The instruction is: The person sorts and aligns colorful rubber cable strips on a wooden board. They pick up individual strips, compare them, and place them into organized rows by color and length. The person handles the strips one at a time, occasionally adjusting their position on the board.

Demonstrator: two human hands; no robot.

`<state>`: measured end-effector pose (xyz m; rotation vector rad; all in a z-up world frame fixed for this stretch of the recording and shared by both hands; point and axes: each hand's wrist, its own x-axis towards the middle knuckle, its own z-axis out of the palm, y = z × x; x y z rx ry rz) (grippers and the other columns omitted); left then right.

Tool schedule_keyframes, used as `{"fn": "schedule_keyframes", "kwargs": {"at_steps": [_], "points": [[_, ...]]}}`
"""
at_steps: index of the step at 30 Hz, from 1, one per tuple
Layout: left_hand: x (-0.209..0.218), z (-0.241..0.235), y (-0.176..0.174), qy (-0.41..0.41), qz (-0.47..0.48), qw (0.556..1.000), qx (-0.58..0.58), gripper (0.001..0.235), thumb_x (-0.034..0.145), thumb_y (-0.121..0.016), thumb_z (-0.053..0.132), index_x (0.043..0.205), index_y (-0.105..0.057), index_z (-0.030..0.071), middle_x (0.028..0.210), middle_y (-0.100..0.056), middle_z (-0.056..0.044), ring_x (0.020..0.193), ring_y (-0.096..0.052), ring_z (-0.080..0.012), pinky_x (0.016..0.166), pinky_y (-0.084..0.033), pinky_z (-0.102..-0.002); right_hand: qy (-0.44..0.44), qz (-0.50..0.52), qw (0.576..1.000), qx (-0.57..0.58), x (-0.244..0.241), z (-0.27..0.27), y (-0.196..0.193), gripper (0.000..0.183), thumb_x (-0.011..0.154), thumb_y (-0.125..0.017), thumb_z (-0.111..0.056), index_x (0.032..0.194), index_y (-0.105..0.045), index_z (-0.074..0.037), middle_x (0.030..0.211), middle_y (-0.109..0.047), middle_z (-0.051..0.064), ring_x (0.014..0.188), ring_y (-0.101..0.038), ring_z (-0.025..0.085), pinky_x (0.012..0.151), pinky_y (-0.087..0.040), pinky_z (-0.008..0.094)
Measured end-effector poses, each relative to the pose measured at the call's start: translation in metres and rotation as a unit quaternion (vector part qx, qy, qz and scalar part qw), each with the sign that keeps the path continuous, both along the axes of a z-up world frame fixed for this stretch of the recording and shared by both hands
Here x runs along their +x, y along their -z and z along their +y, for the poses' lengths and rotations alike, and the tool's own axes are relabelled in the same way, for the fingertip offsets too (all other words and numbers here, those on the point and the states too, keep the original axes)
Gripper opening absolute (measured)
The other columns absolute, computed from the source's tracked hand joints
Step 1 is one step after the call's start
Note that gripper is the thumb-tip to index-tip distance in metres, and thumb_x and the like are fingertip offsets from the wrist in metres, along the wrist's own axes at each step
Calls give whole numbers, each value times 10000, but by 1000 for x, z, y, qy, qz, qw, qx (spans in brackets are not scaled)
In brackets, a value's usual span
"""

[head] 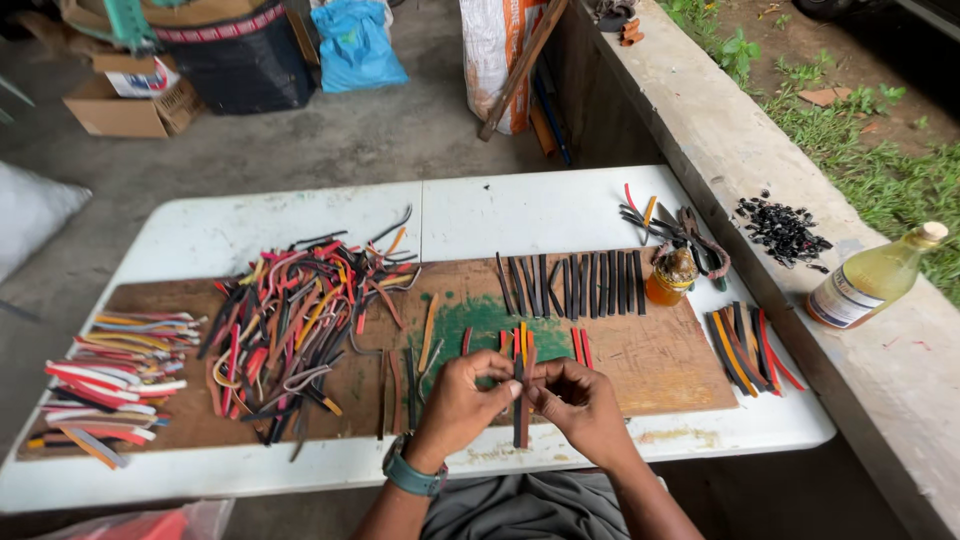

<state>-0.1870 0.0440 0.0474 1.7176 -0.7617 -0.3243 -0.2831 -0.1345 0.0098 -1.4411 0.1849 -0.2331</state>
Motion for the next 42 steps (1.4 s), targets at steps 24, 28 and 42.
{"fn": "schedule_keyframes", "kwargs": {"at_steps": [24,28,42], "points": [[-9,1,7,27,116,986,-117,324,916,-722,24,1220,-615,-9,966,-758,-107,874,-736,-132,743,-647,-273,5,-26,1000,0,-5,-1,-5,149,902,-742,-23,1027,-727,59,914,-769,111,803,-721,123,729,-634,304],[-12,3,3,26,107,986,-121,334,913,-727,9,1228,-616,-8,982,-748,-98,902,-725,-123,747,-648,-268,9,-27,1000,2,-5,1,-4,133,900,-742,-16,1007,-724,60,923,-769,108,816,-729,119,746,-646,298],[0,1,-11,-8,-29,999,-20,196,910,-721,51,1099,-711,1,1025,-795,-100,970,-770,-148,794,-635,-286,-2,-4,999,-35,-2,6,3,102,896,-716,24,988,-690,56,868,-751,104,764,-720,128,712,-624,291]]}}
